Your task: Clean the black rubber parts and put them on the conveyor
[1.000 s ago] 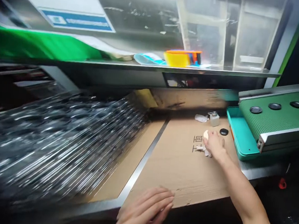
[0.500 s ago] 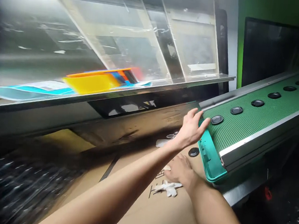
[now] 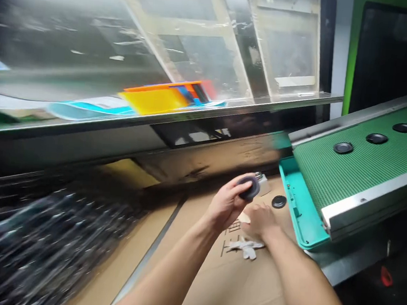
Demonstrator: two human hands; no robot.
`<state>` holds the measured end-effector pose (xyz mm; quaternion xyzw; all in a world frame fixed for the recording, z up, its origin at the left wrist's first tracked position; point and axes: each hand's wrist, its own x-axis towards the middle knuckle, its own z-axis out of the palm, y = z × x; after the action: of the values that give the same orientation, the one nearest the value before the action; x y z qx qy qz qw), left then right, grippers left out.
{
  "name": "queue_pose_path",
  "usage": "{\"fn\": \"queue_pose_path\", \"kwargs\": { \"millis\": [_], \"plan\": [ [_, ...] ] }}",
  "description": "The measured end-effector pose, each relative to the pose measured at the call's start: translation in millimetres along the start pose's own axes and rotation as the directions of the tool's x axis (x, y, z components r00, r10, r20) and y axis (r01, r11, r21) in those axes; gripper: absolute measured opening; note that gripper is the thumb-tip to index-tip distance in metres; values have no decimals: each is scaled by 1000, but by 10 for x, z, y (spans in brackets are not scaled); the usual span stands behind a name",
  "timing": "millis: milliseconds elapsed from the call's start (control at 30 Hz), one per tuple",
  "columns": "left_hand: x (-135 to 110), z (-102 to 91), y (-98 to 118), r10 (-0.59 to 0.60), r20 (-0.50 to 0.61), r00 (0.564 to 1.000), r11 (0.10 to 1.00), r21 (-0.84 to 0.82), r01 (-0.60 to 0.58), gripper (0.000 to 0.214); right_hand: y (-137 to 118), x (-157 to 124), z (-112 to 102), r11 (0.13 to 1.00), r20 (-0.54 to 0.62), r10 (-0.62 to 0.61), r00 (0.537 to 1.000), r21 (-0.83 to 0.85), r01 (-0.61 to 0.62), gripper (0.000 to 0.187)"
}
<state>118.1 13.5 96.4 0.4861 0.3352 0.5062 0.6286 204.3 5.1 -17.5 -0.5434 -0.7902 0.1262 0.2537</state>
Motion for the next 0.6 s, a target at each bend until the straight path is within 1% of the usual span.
{"fn": "queue_pose_path", "kwargs": {
  "millis": [33,67,100,133,167,200,233,300,333,367,433,500,533,600],
  "plan": [
    [-86,-320,-58,-73,-84,994,996,-56,68,38,5,-6,-3,1000,-2,1,1000,-15,-1,25],
    [-163,-627,-128,-132,-159,978,986,-119,114,34,9,-13,-1,1000,-11,3,1000,-28,-3,23],
    [-231,-904,-206,-173,-207,963,973,-187,135,31,11,-20,3,999,-27,5,1000,-37,-6,22],
    [-289,-1141,-289,-202,-240,949,958,-252,140,26,6,-27,8,999,-51,4,999,-36,-6,22],
    [-335,-1329,-372,-226,-274,935,940,-311,137,22,-10,-36,12,1000,-83,3,997,-27,-5,22],
    [-369,-1467,-451,-248,-296,922,923,-363,131,18,-42,-44,15,1000,-129,3,992,-11,-5,24],
    [-390,-1558,-520,-267,-307,914,906,-404,129,15,-92,-51,17,1000,-188,1,982,12,1,27],
    [-396,-1634,-616,-291,-283,914,877,-461,137,12,-253,-61,34,998,-304,-15,953,59,35,32],
    [-385,-1640,-641,-292,-251,923,865,-482,142,11,-358,-61,56,996,-339,-32,940,73,60,34],
    [-370,-1637,-652,-288,-205,935,850,-506,151,11,-470,-55,91,993,-348,-56,936,75,88,35],
    [-341,-1628,-647,-281,-95,955,803,-569,179,14,-680,-15,195,990,-290,-116,950,40,133,33],
    [-330,-1628,-627,-251,-7,968,745,-640,189,27,-822,70,314,989,-205,-150,967,-36,145,32],
    [-331,-1630,-617,-233,13,972,723,-666,182,33,-859,123,366,988,-182,-145,973,-79,133,33],
    [-337,-1634,-603,-226,0,974,709,-686,165,37,-874,217,441,987,-193,-97,976,-142,71,35]
  ]
}}
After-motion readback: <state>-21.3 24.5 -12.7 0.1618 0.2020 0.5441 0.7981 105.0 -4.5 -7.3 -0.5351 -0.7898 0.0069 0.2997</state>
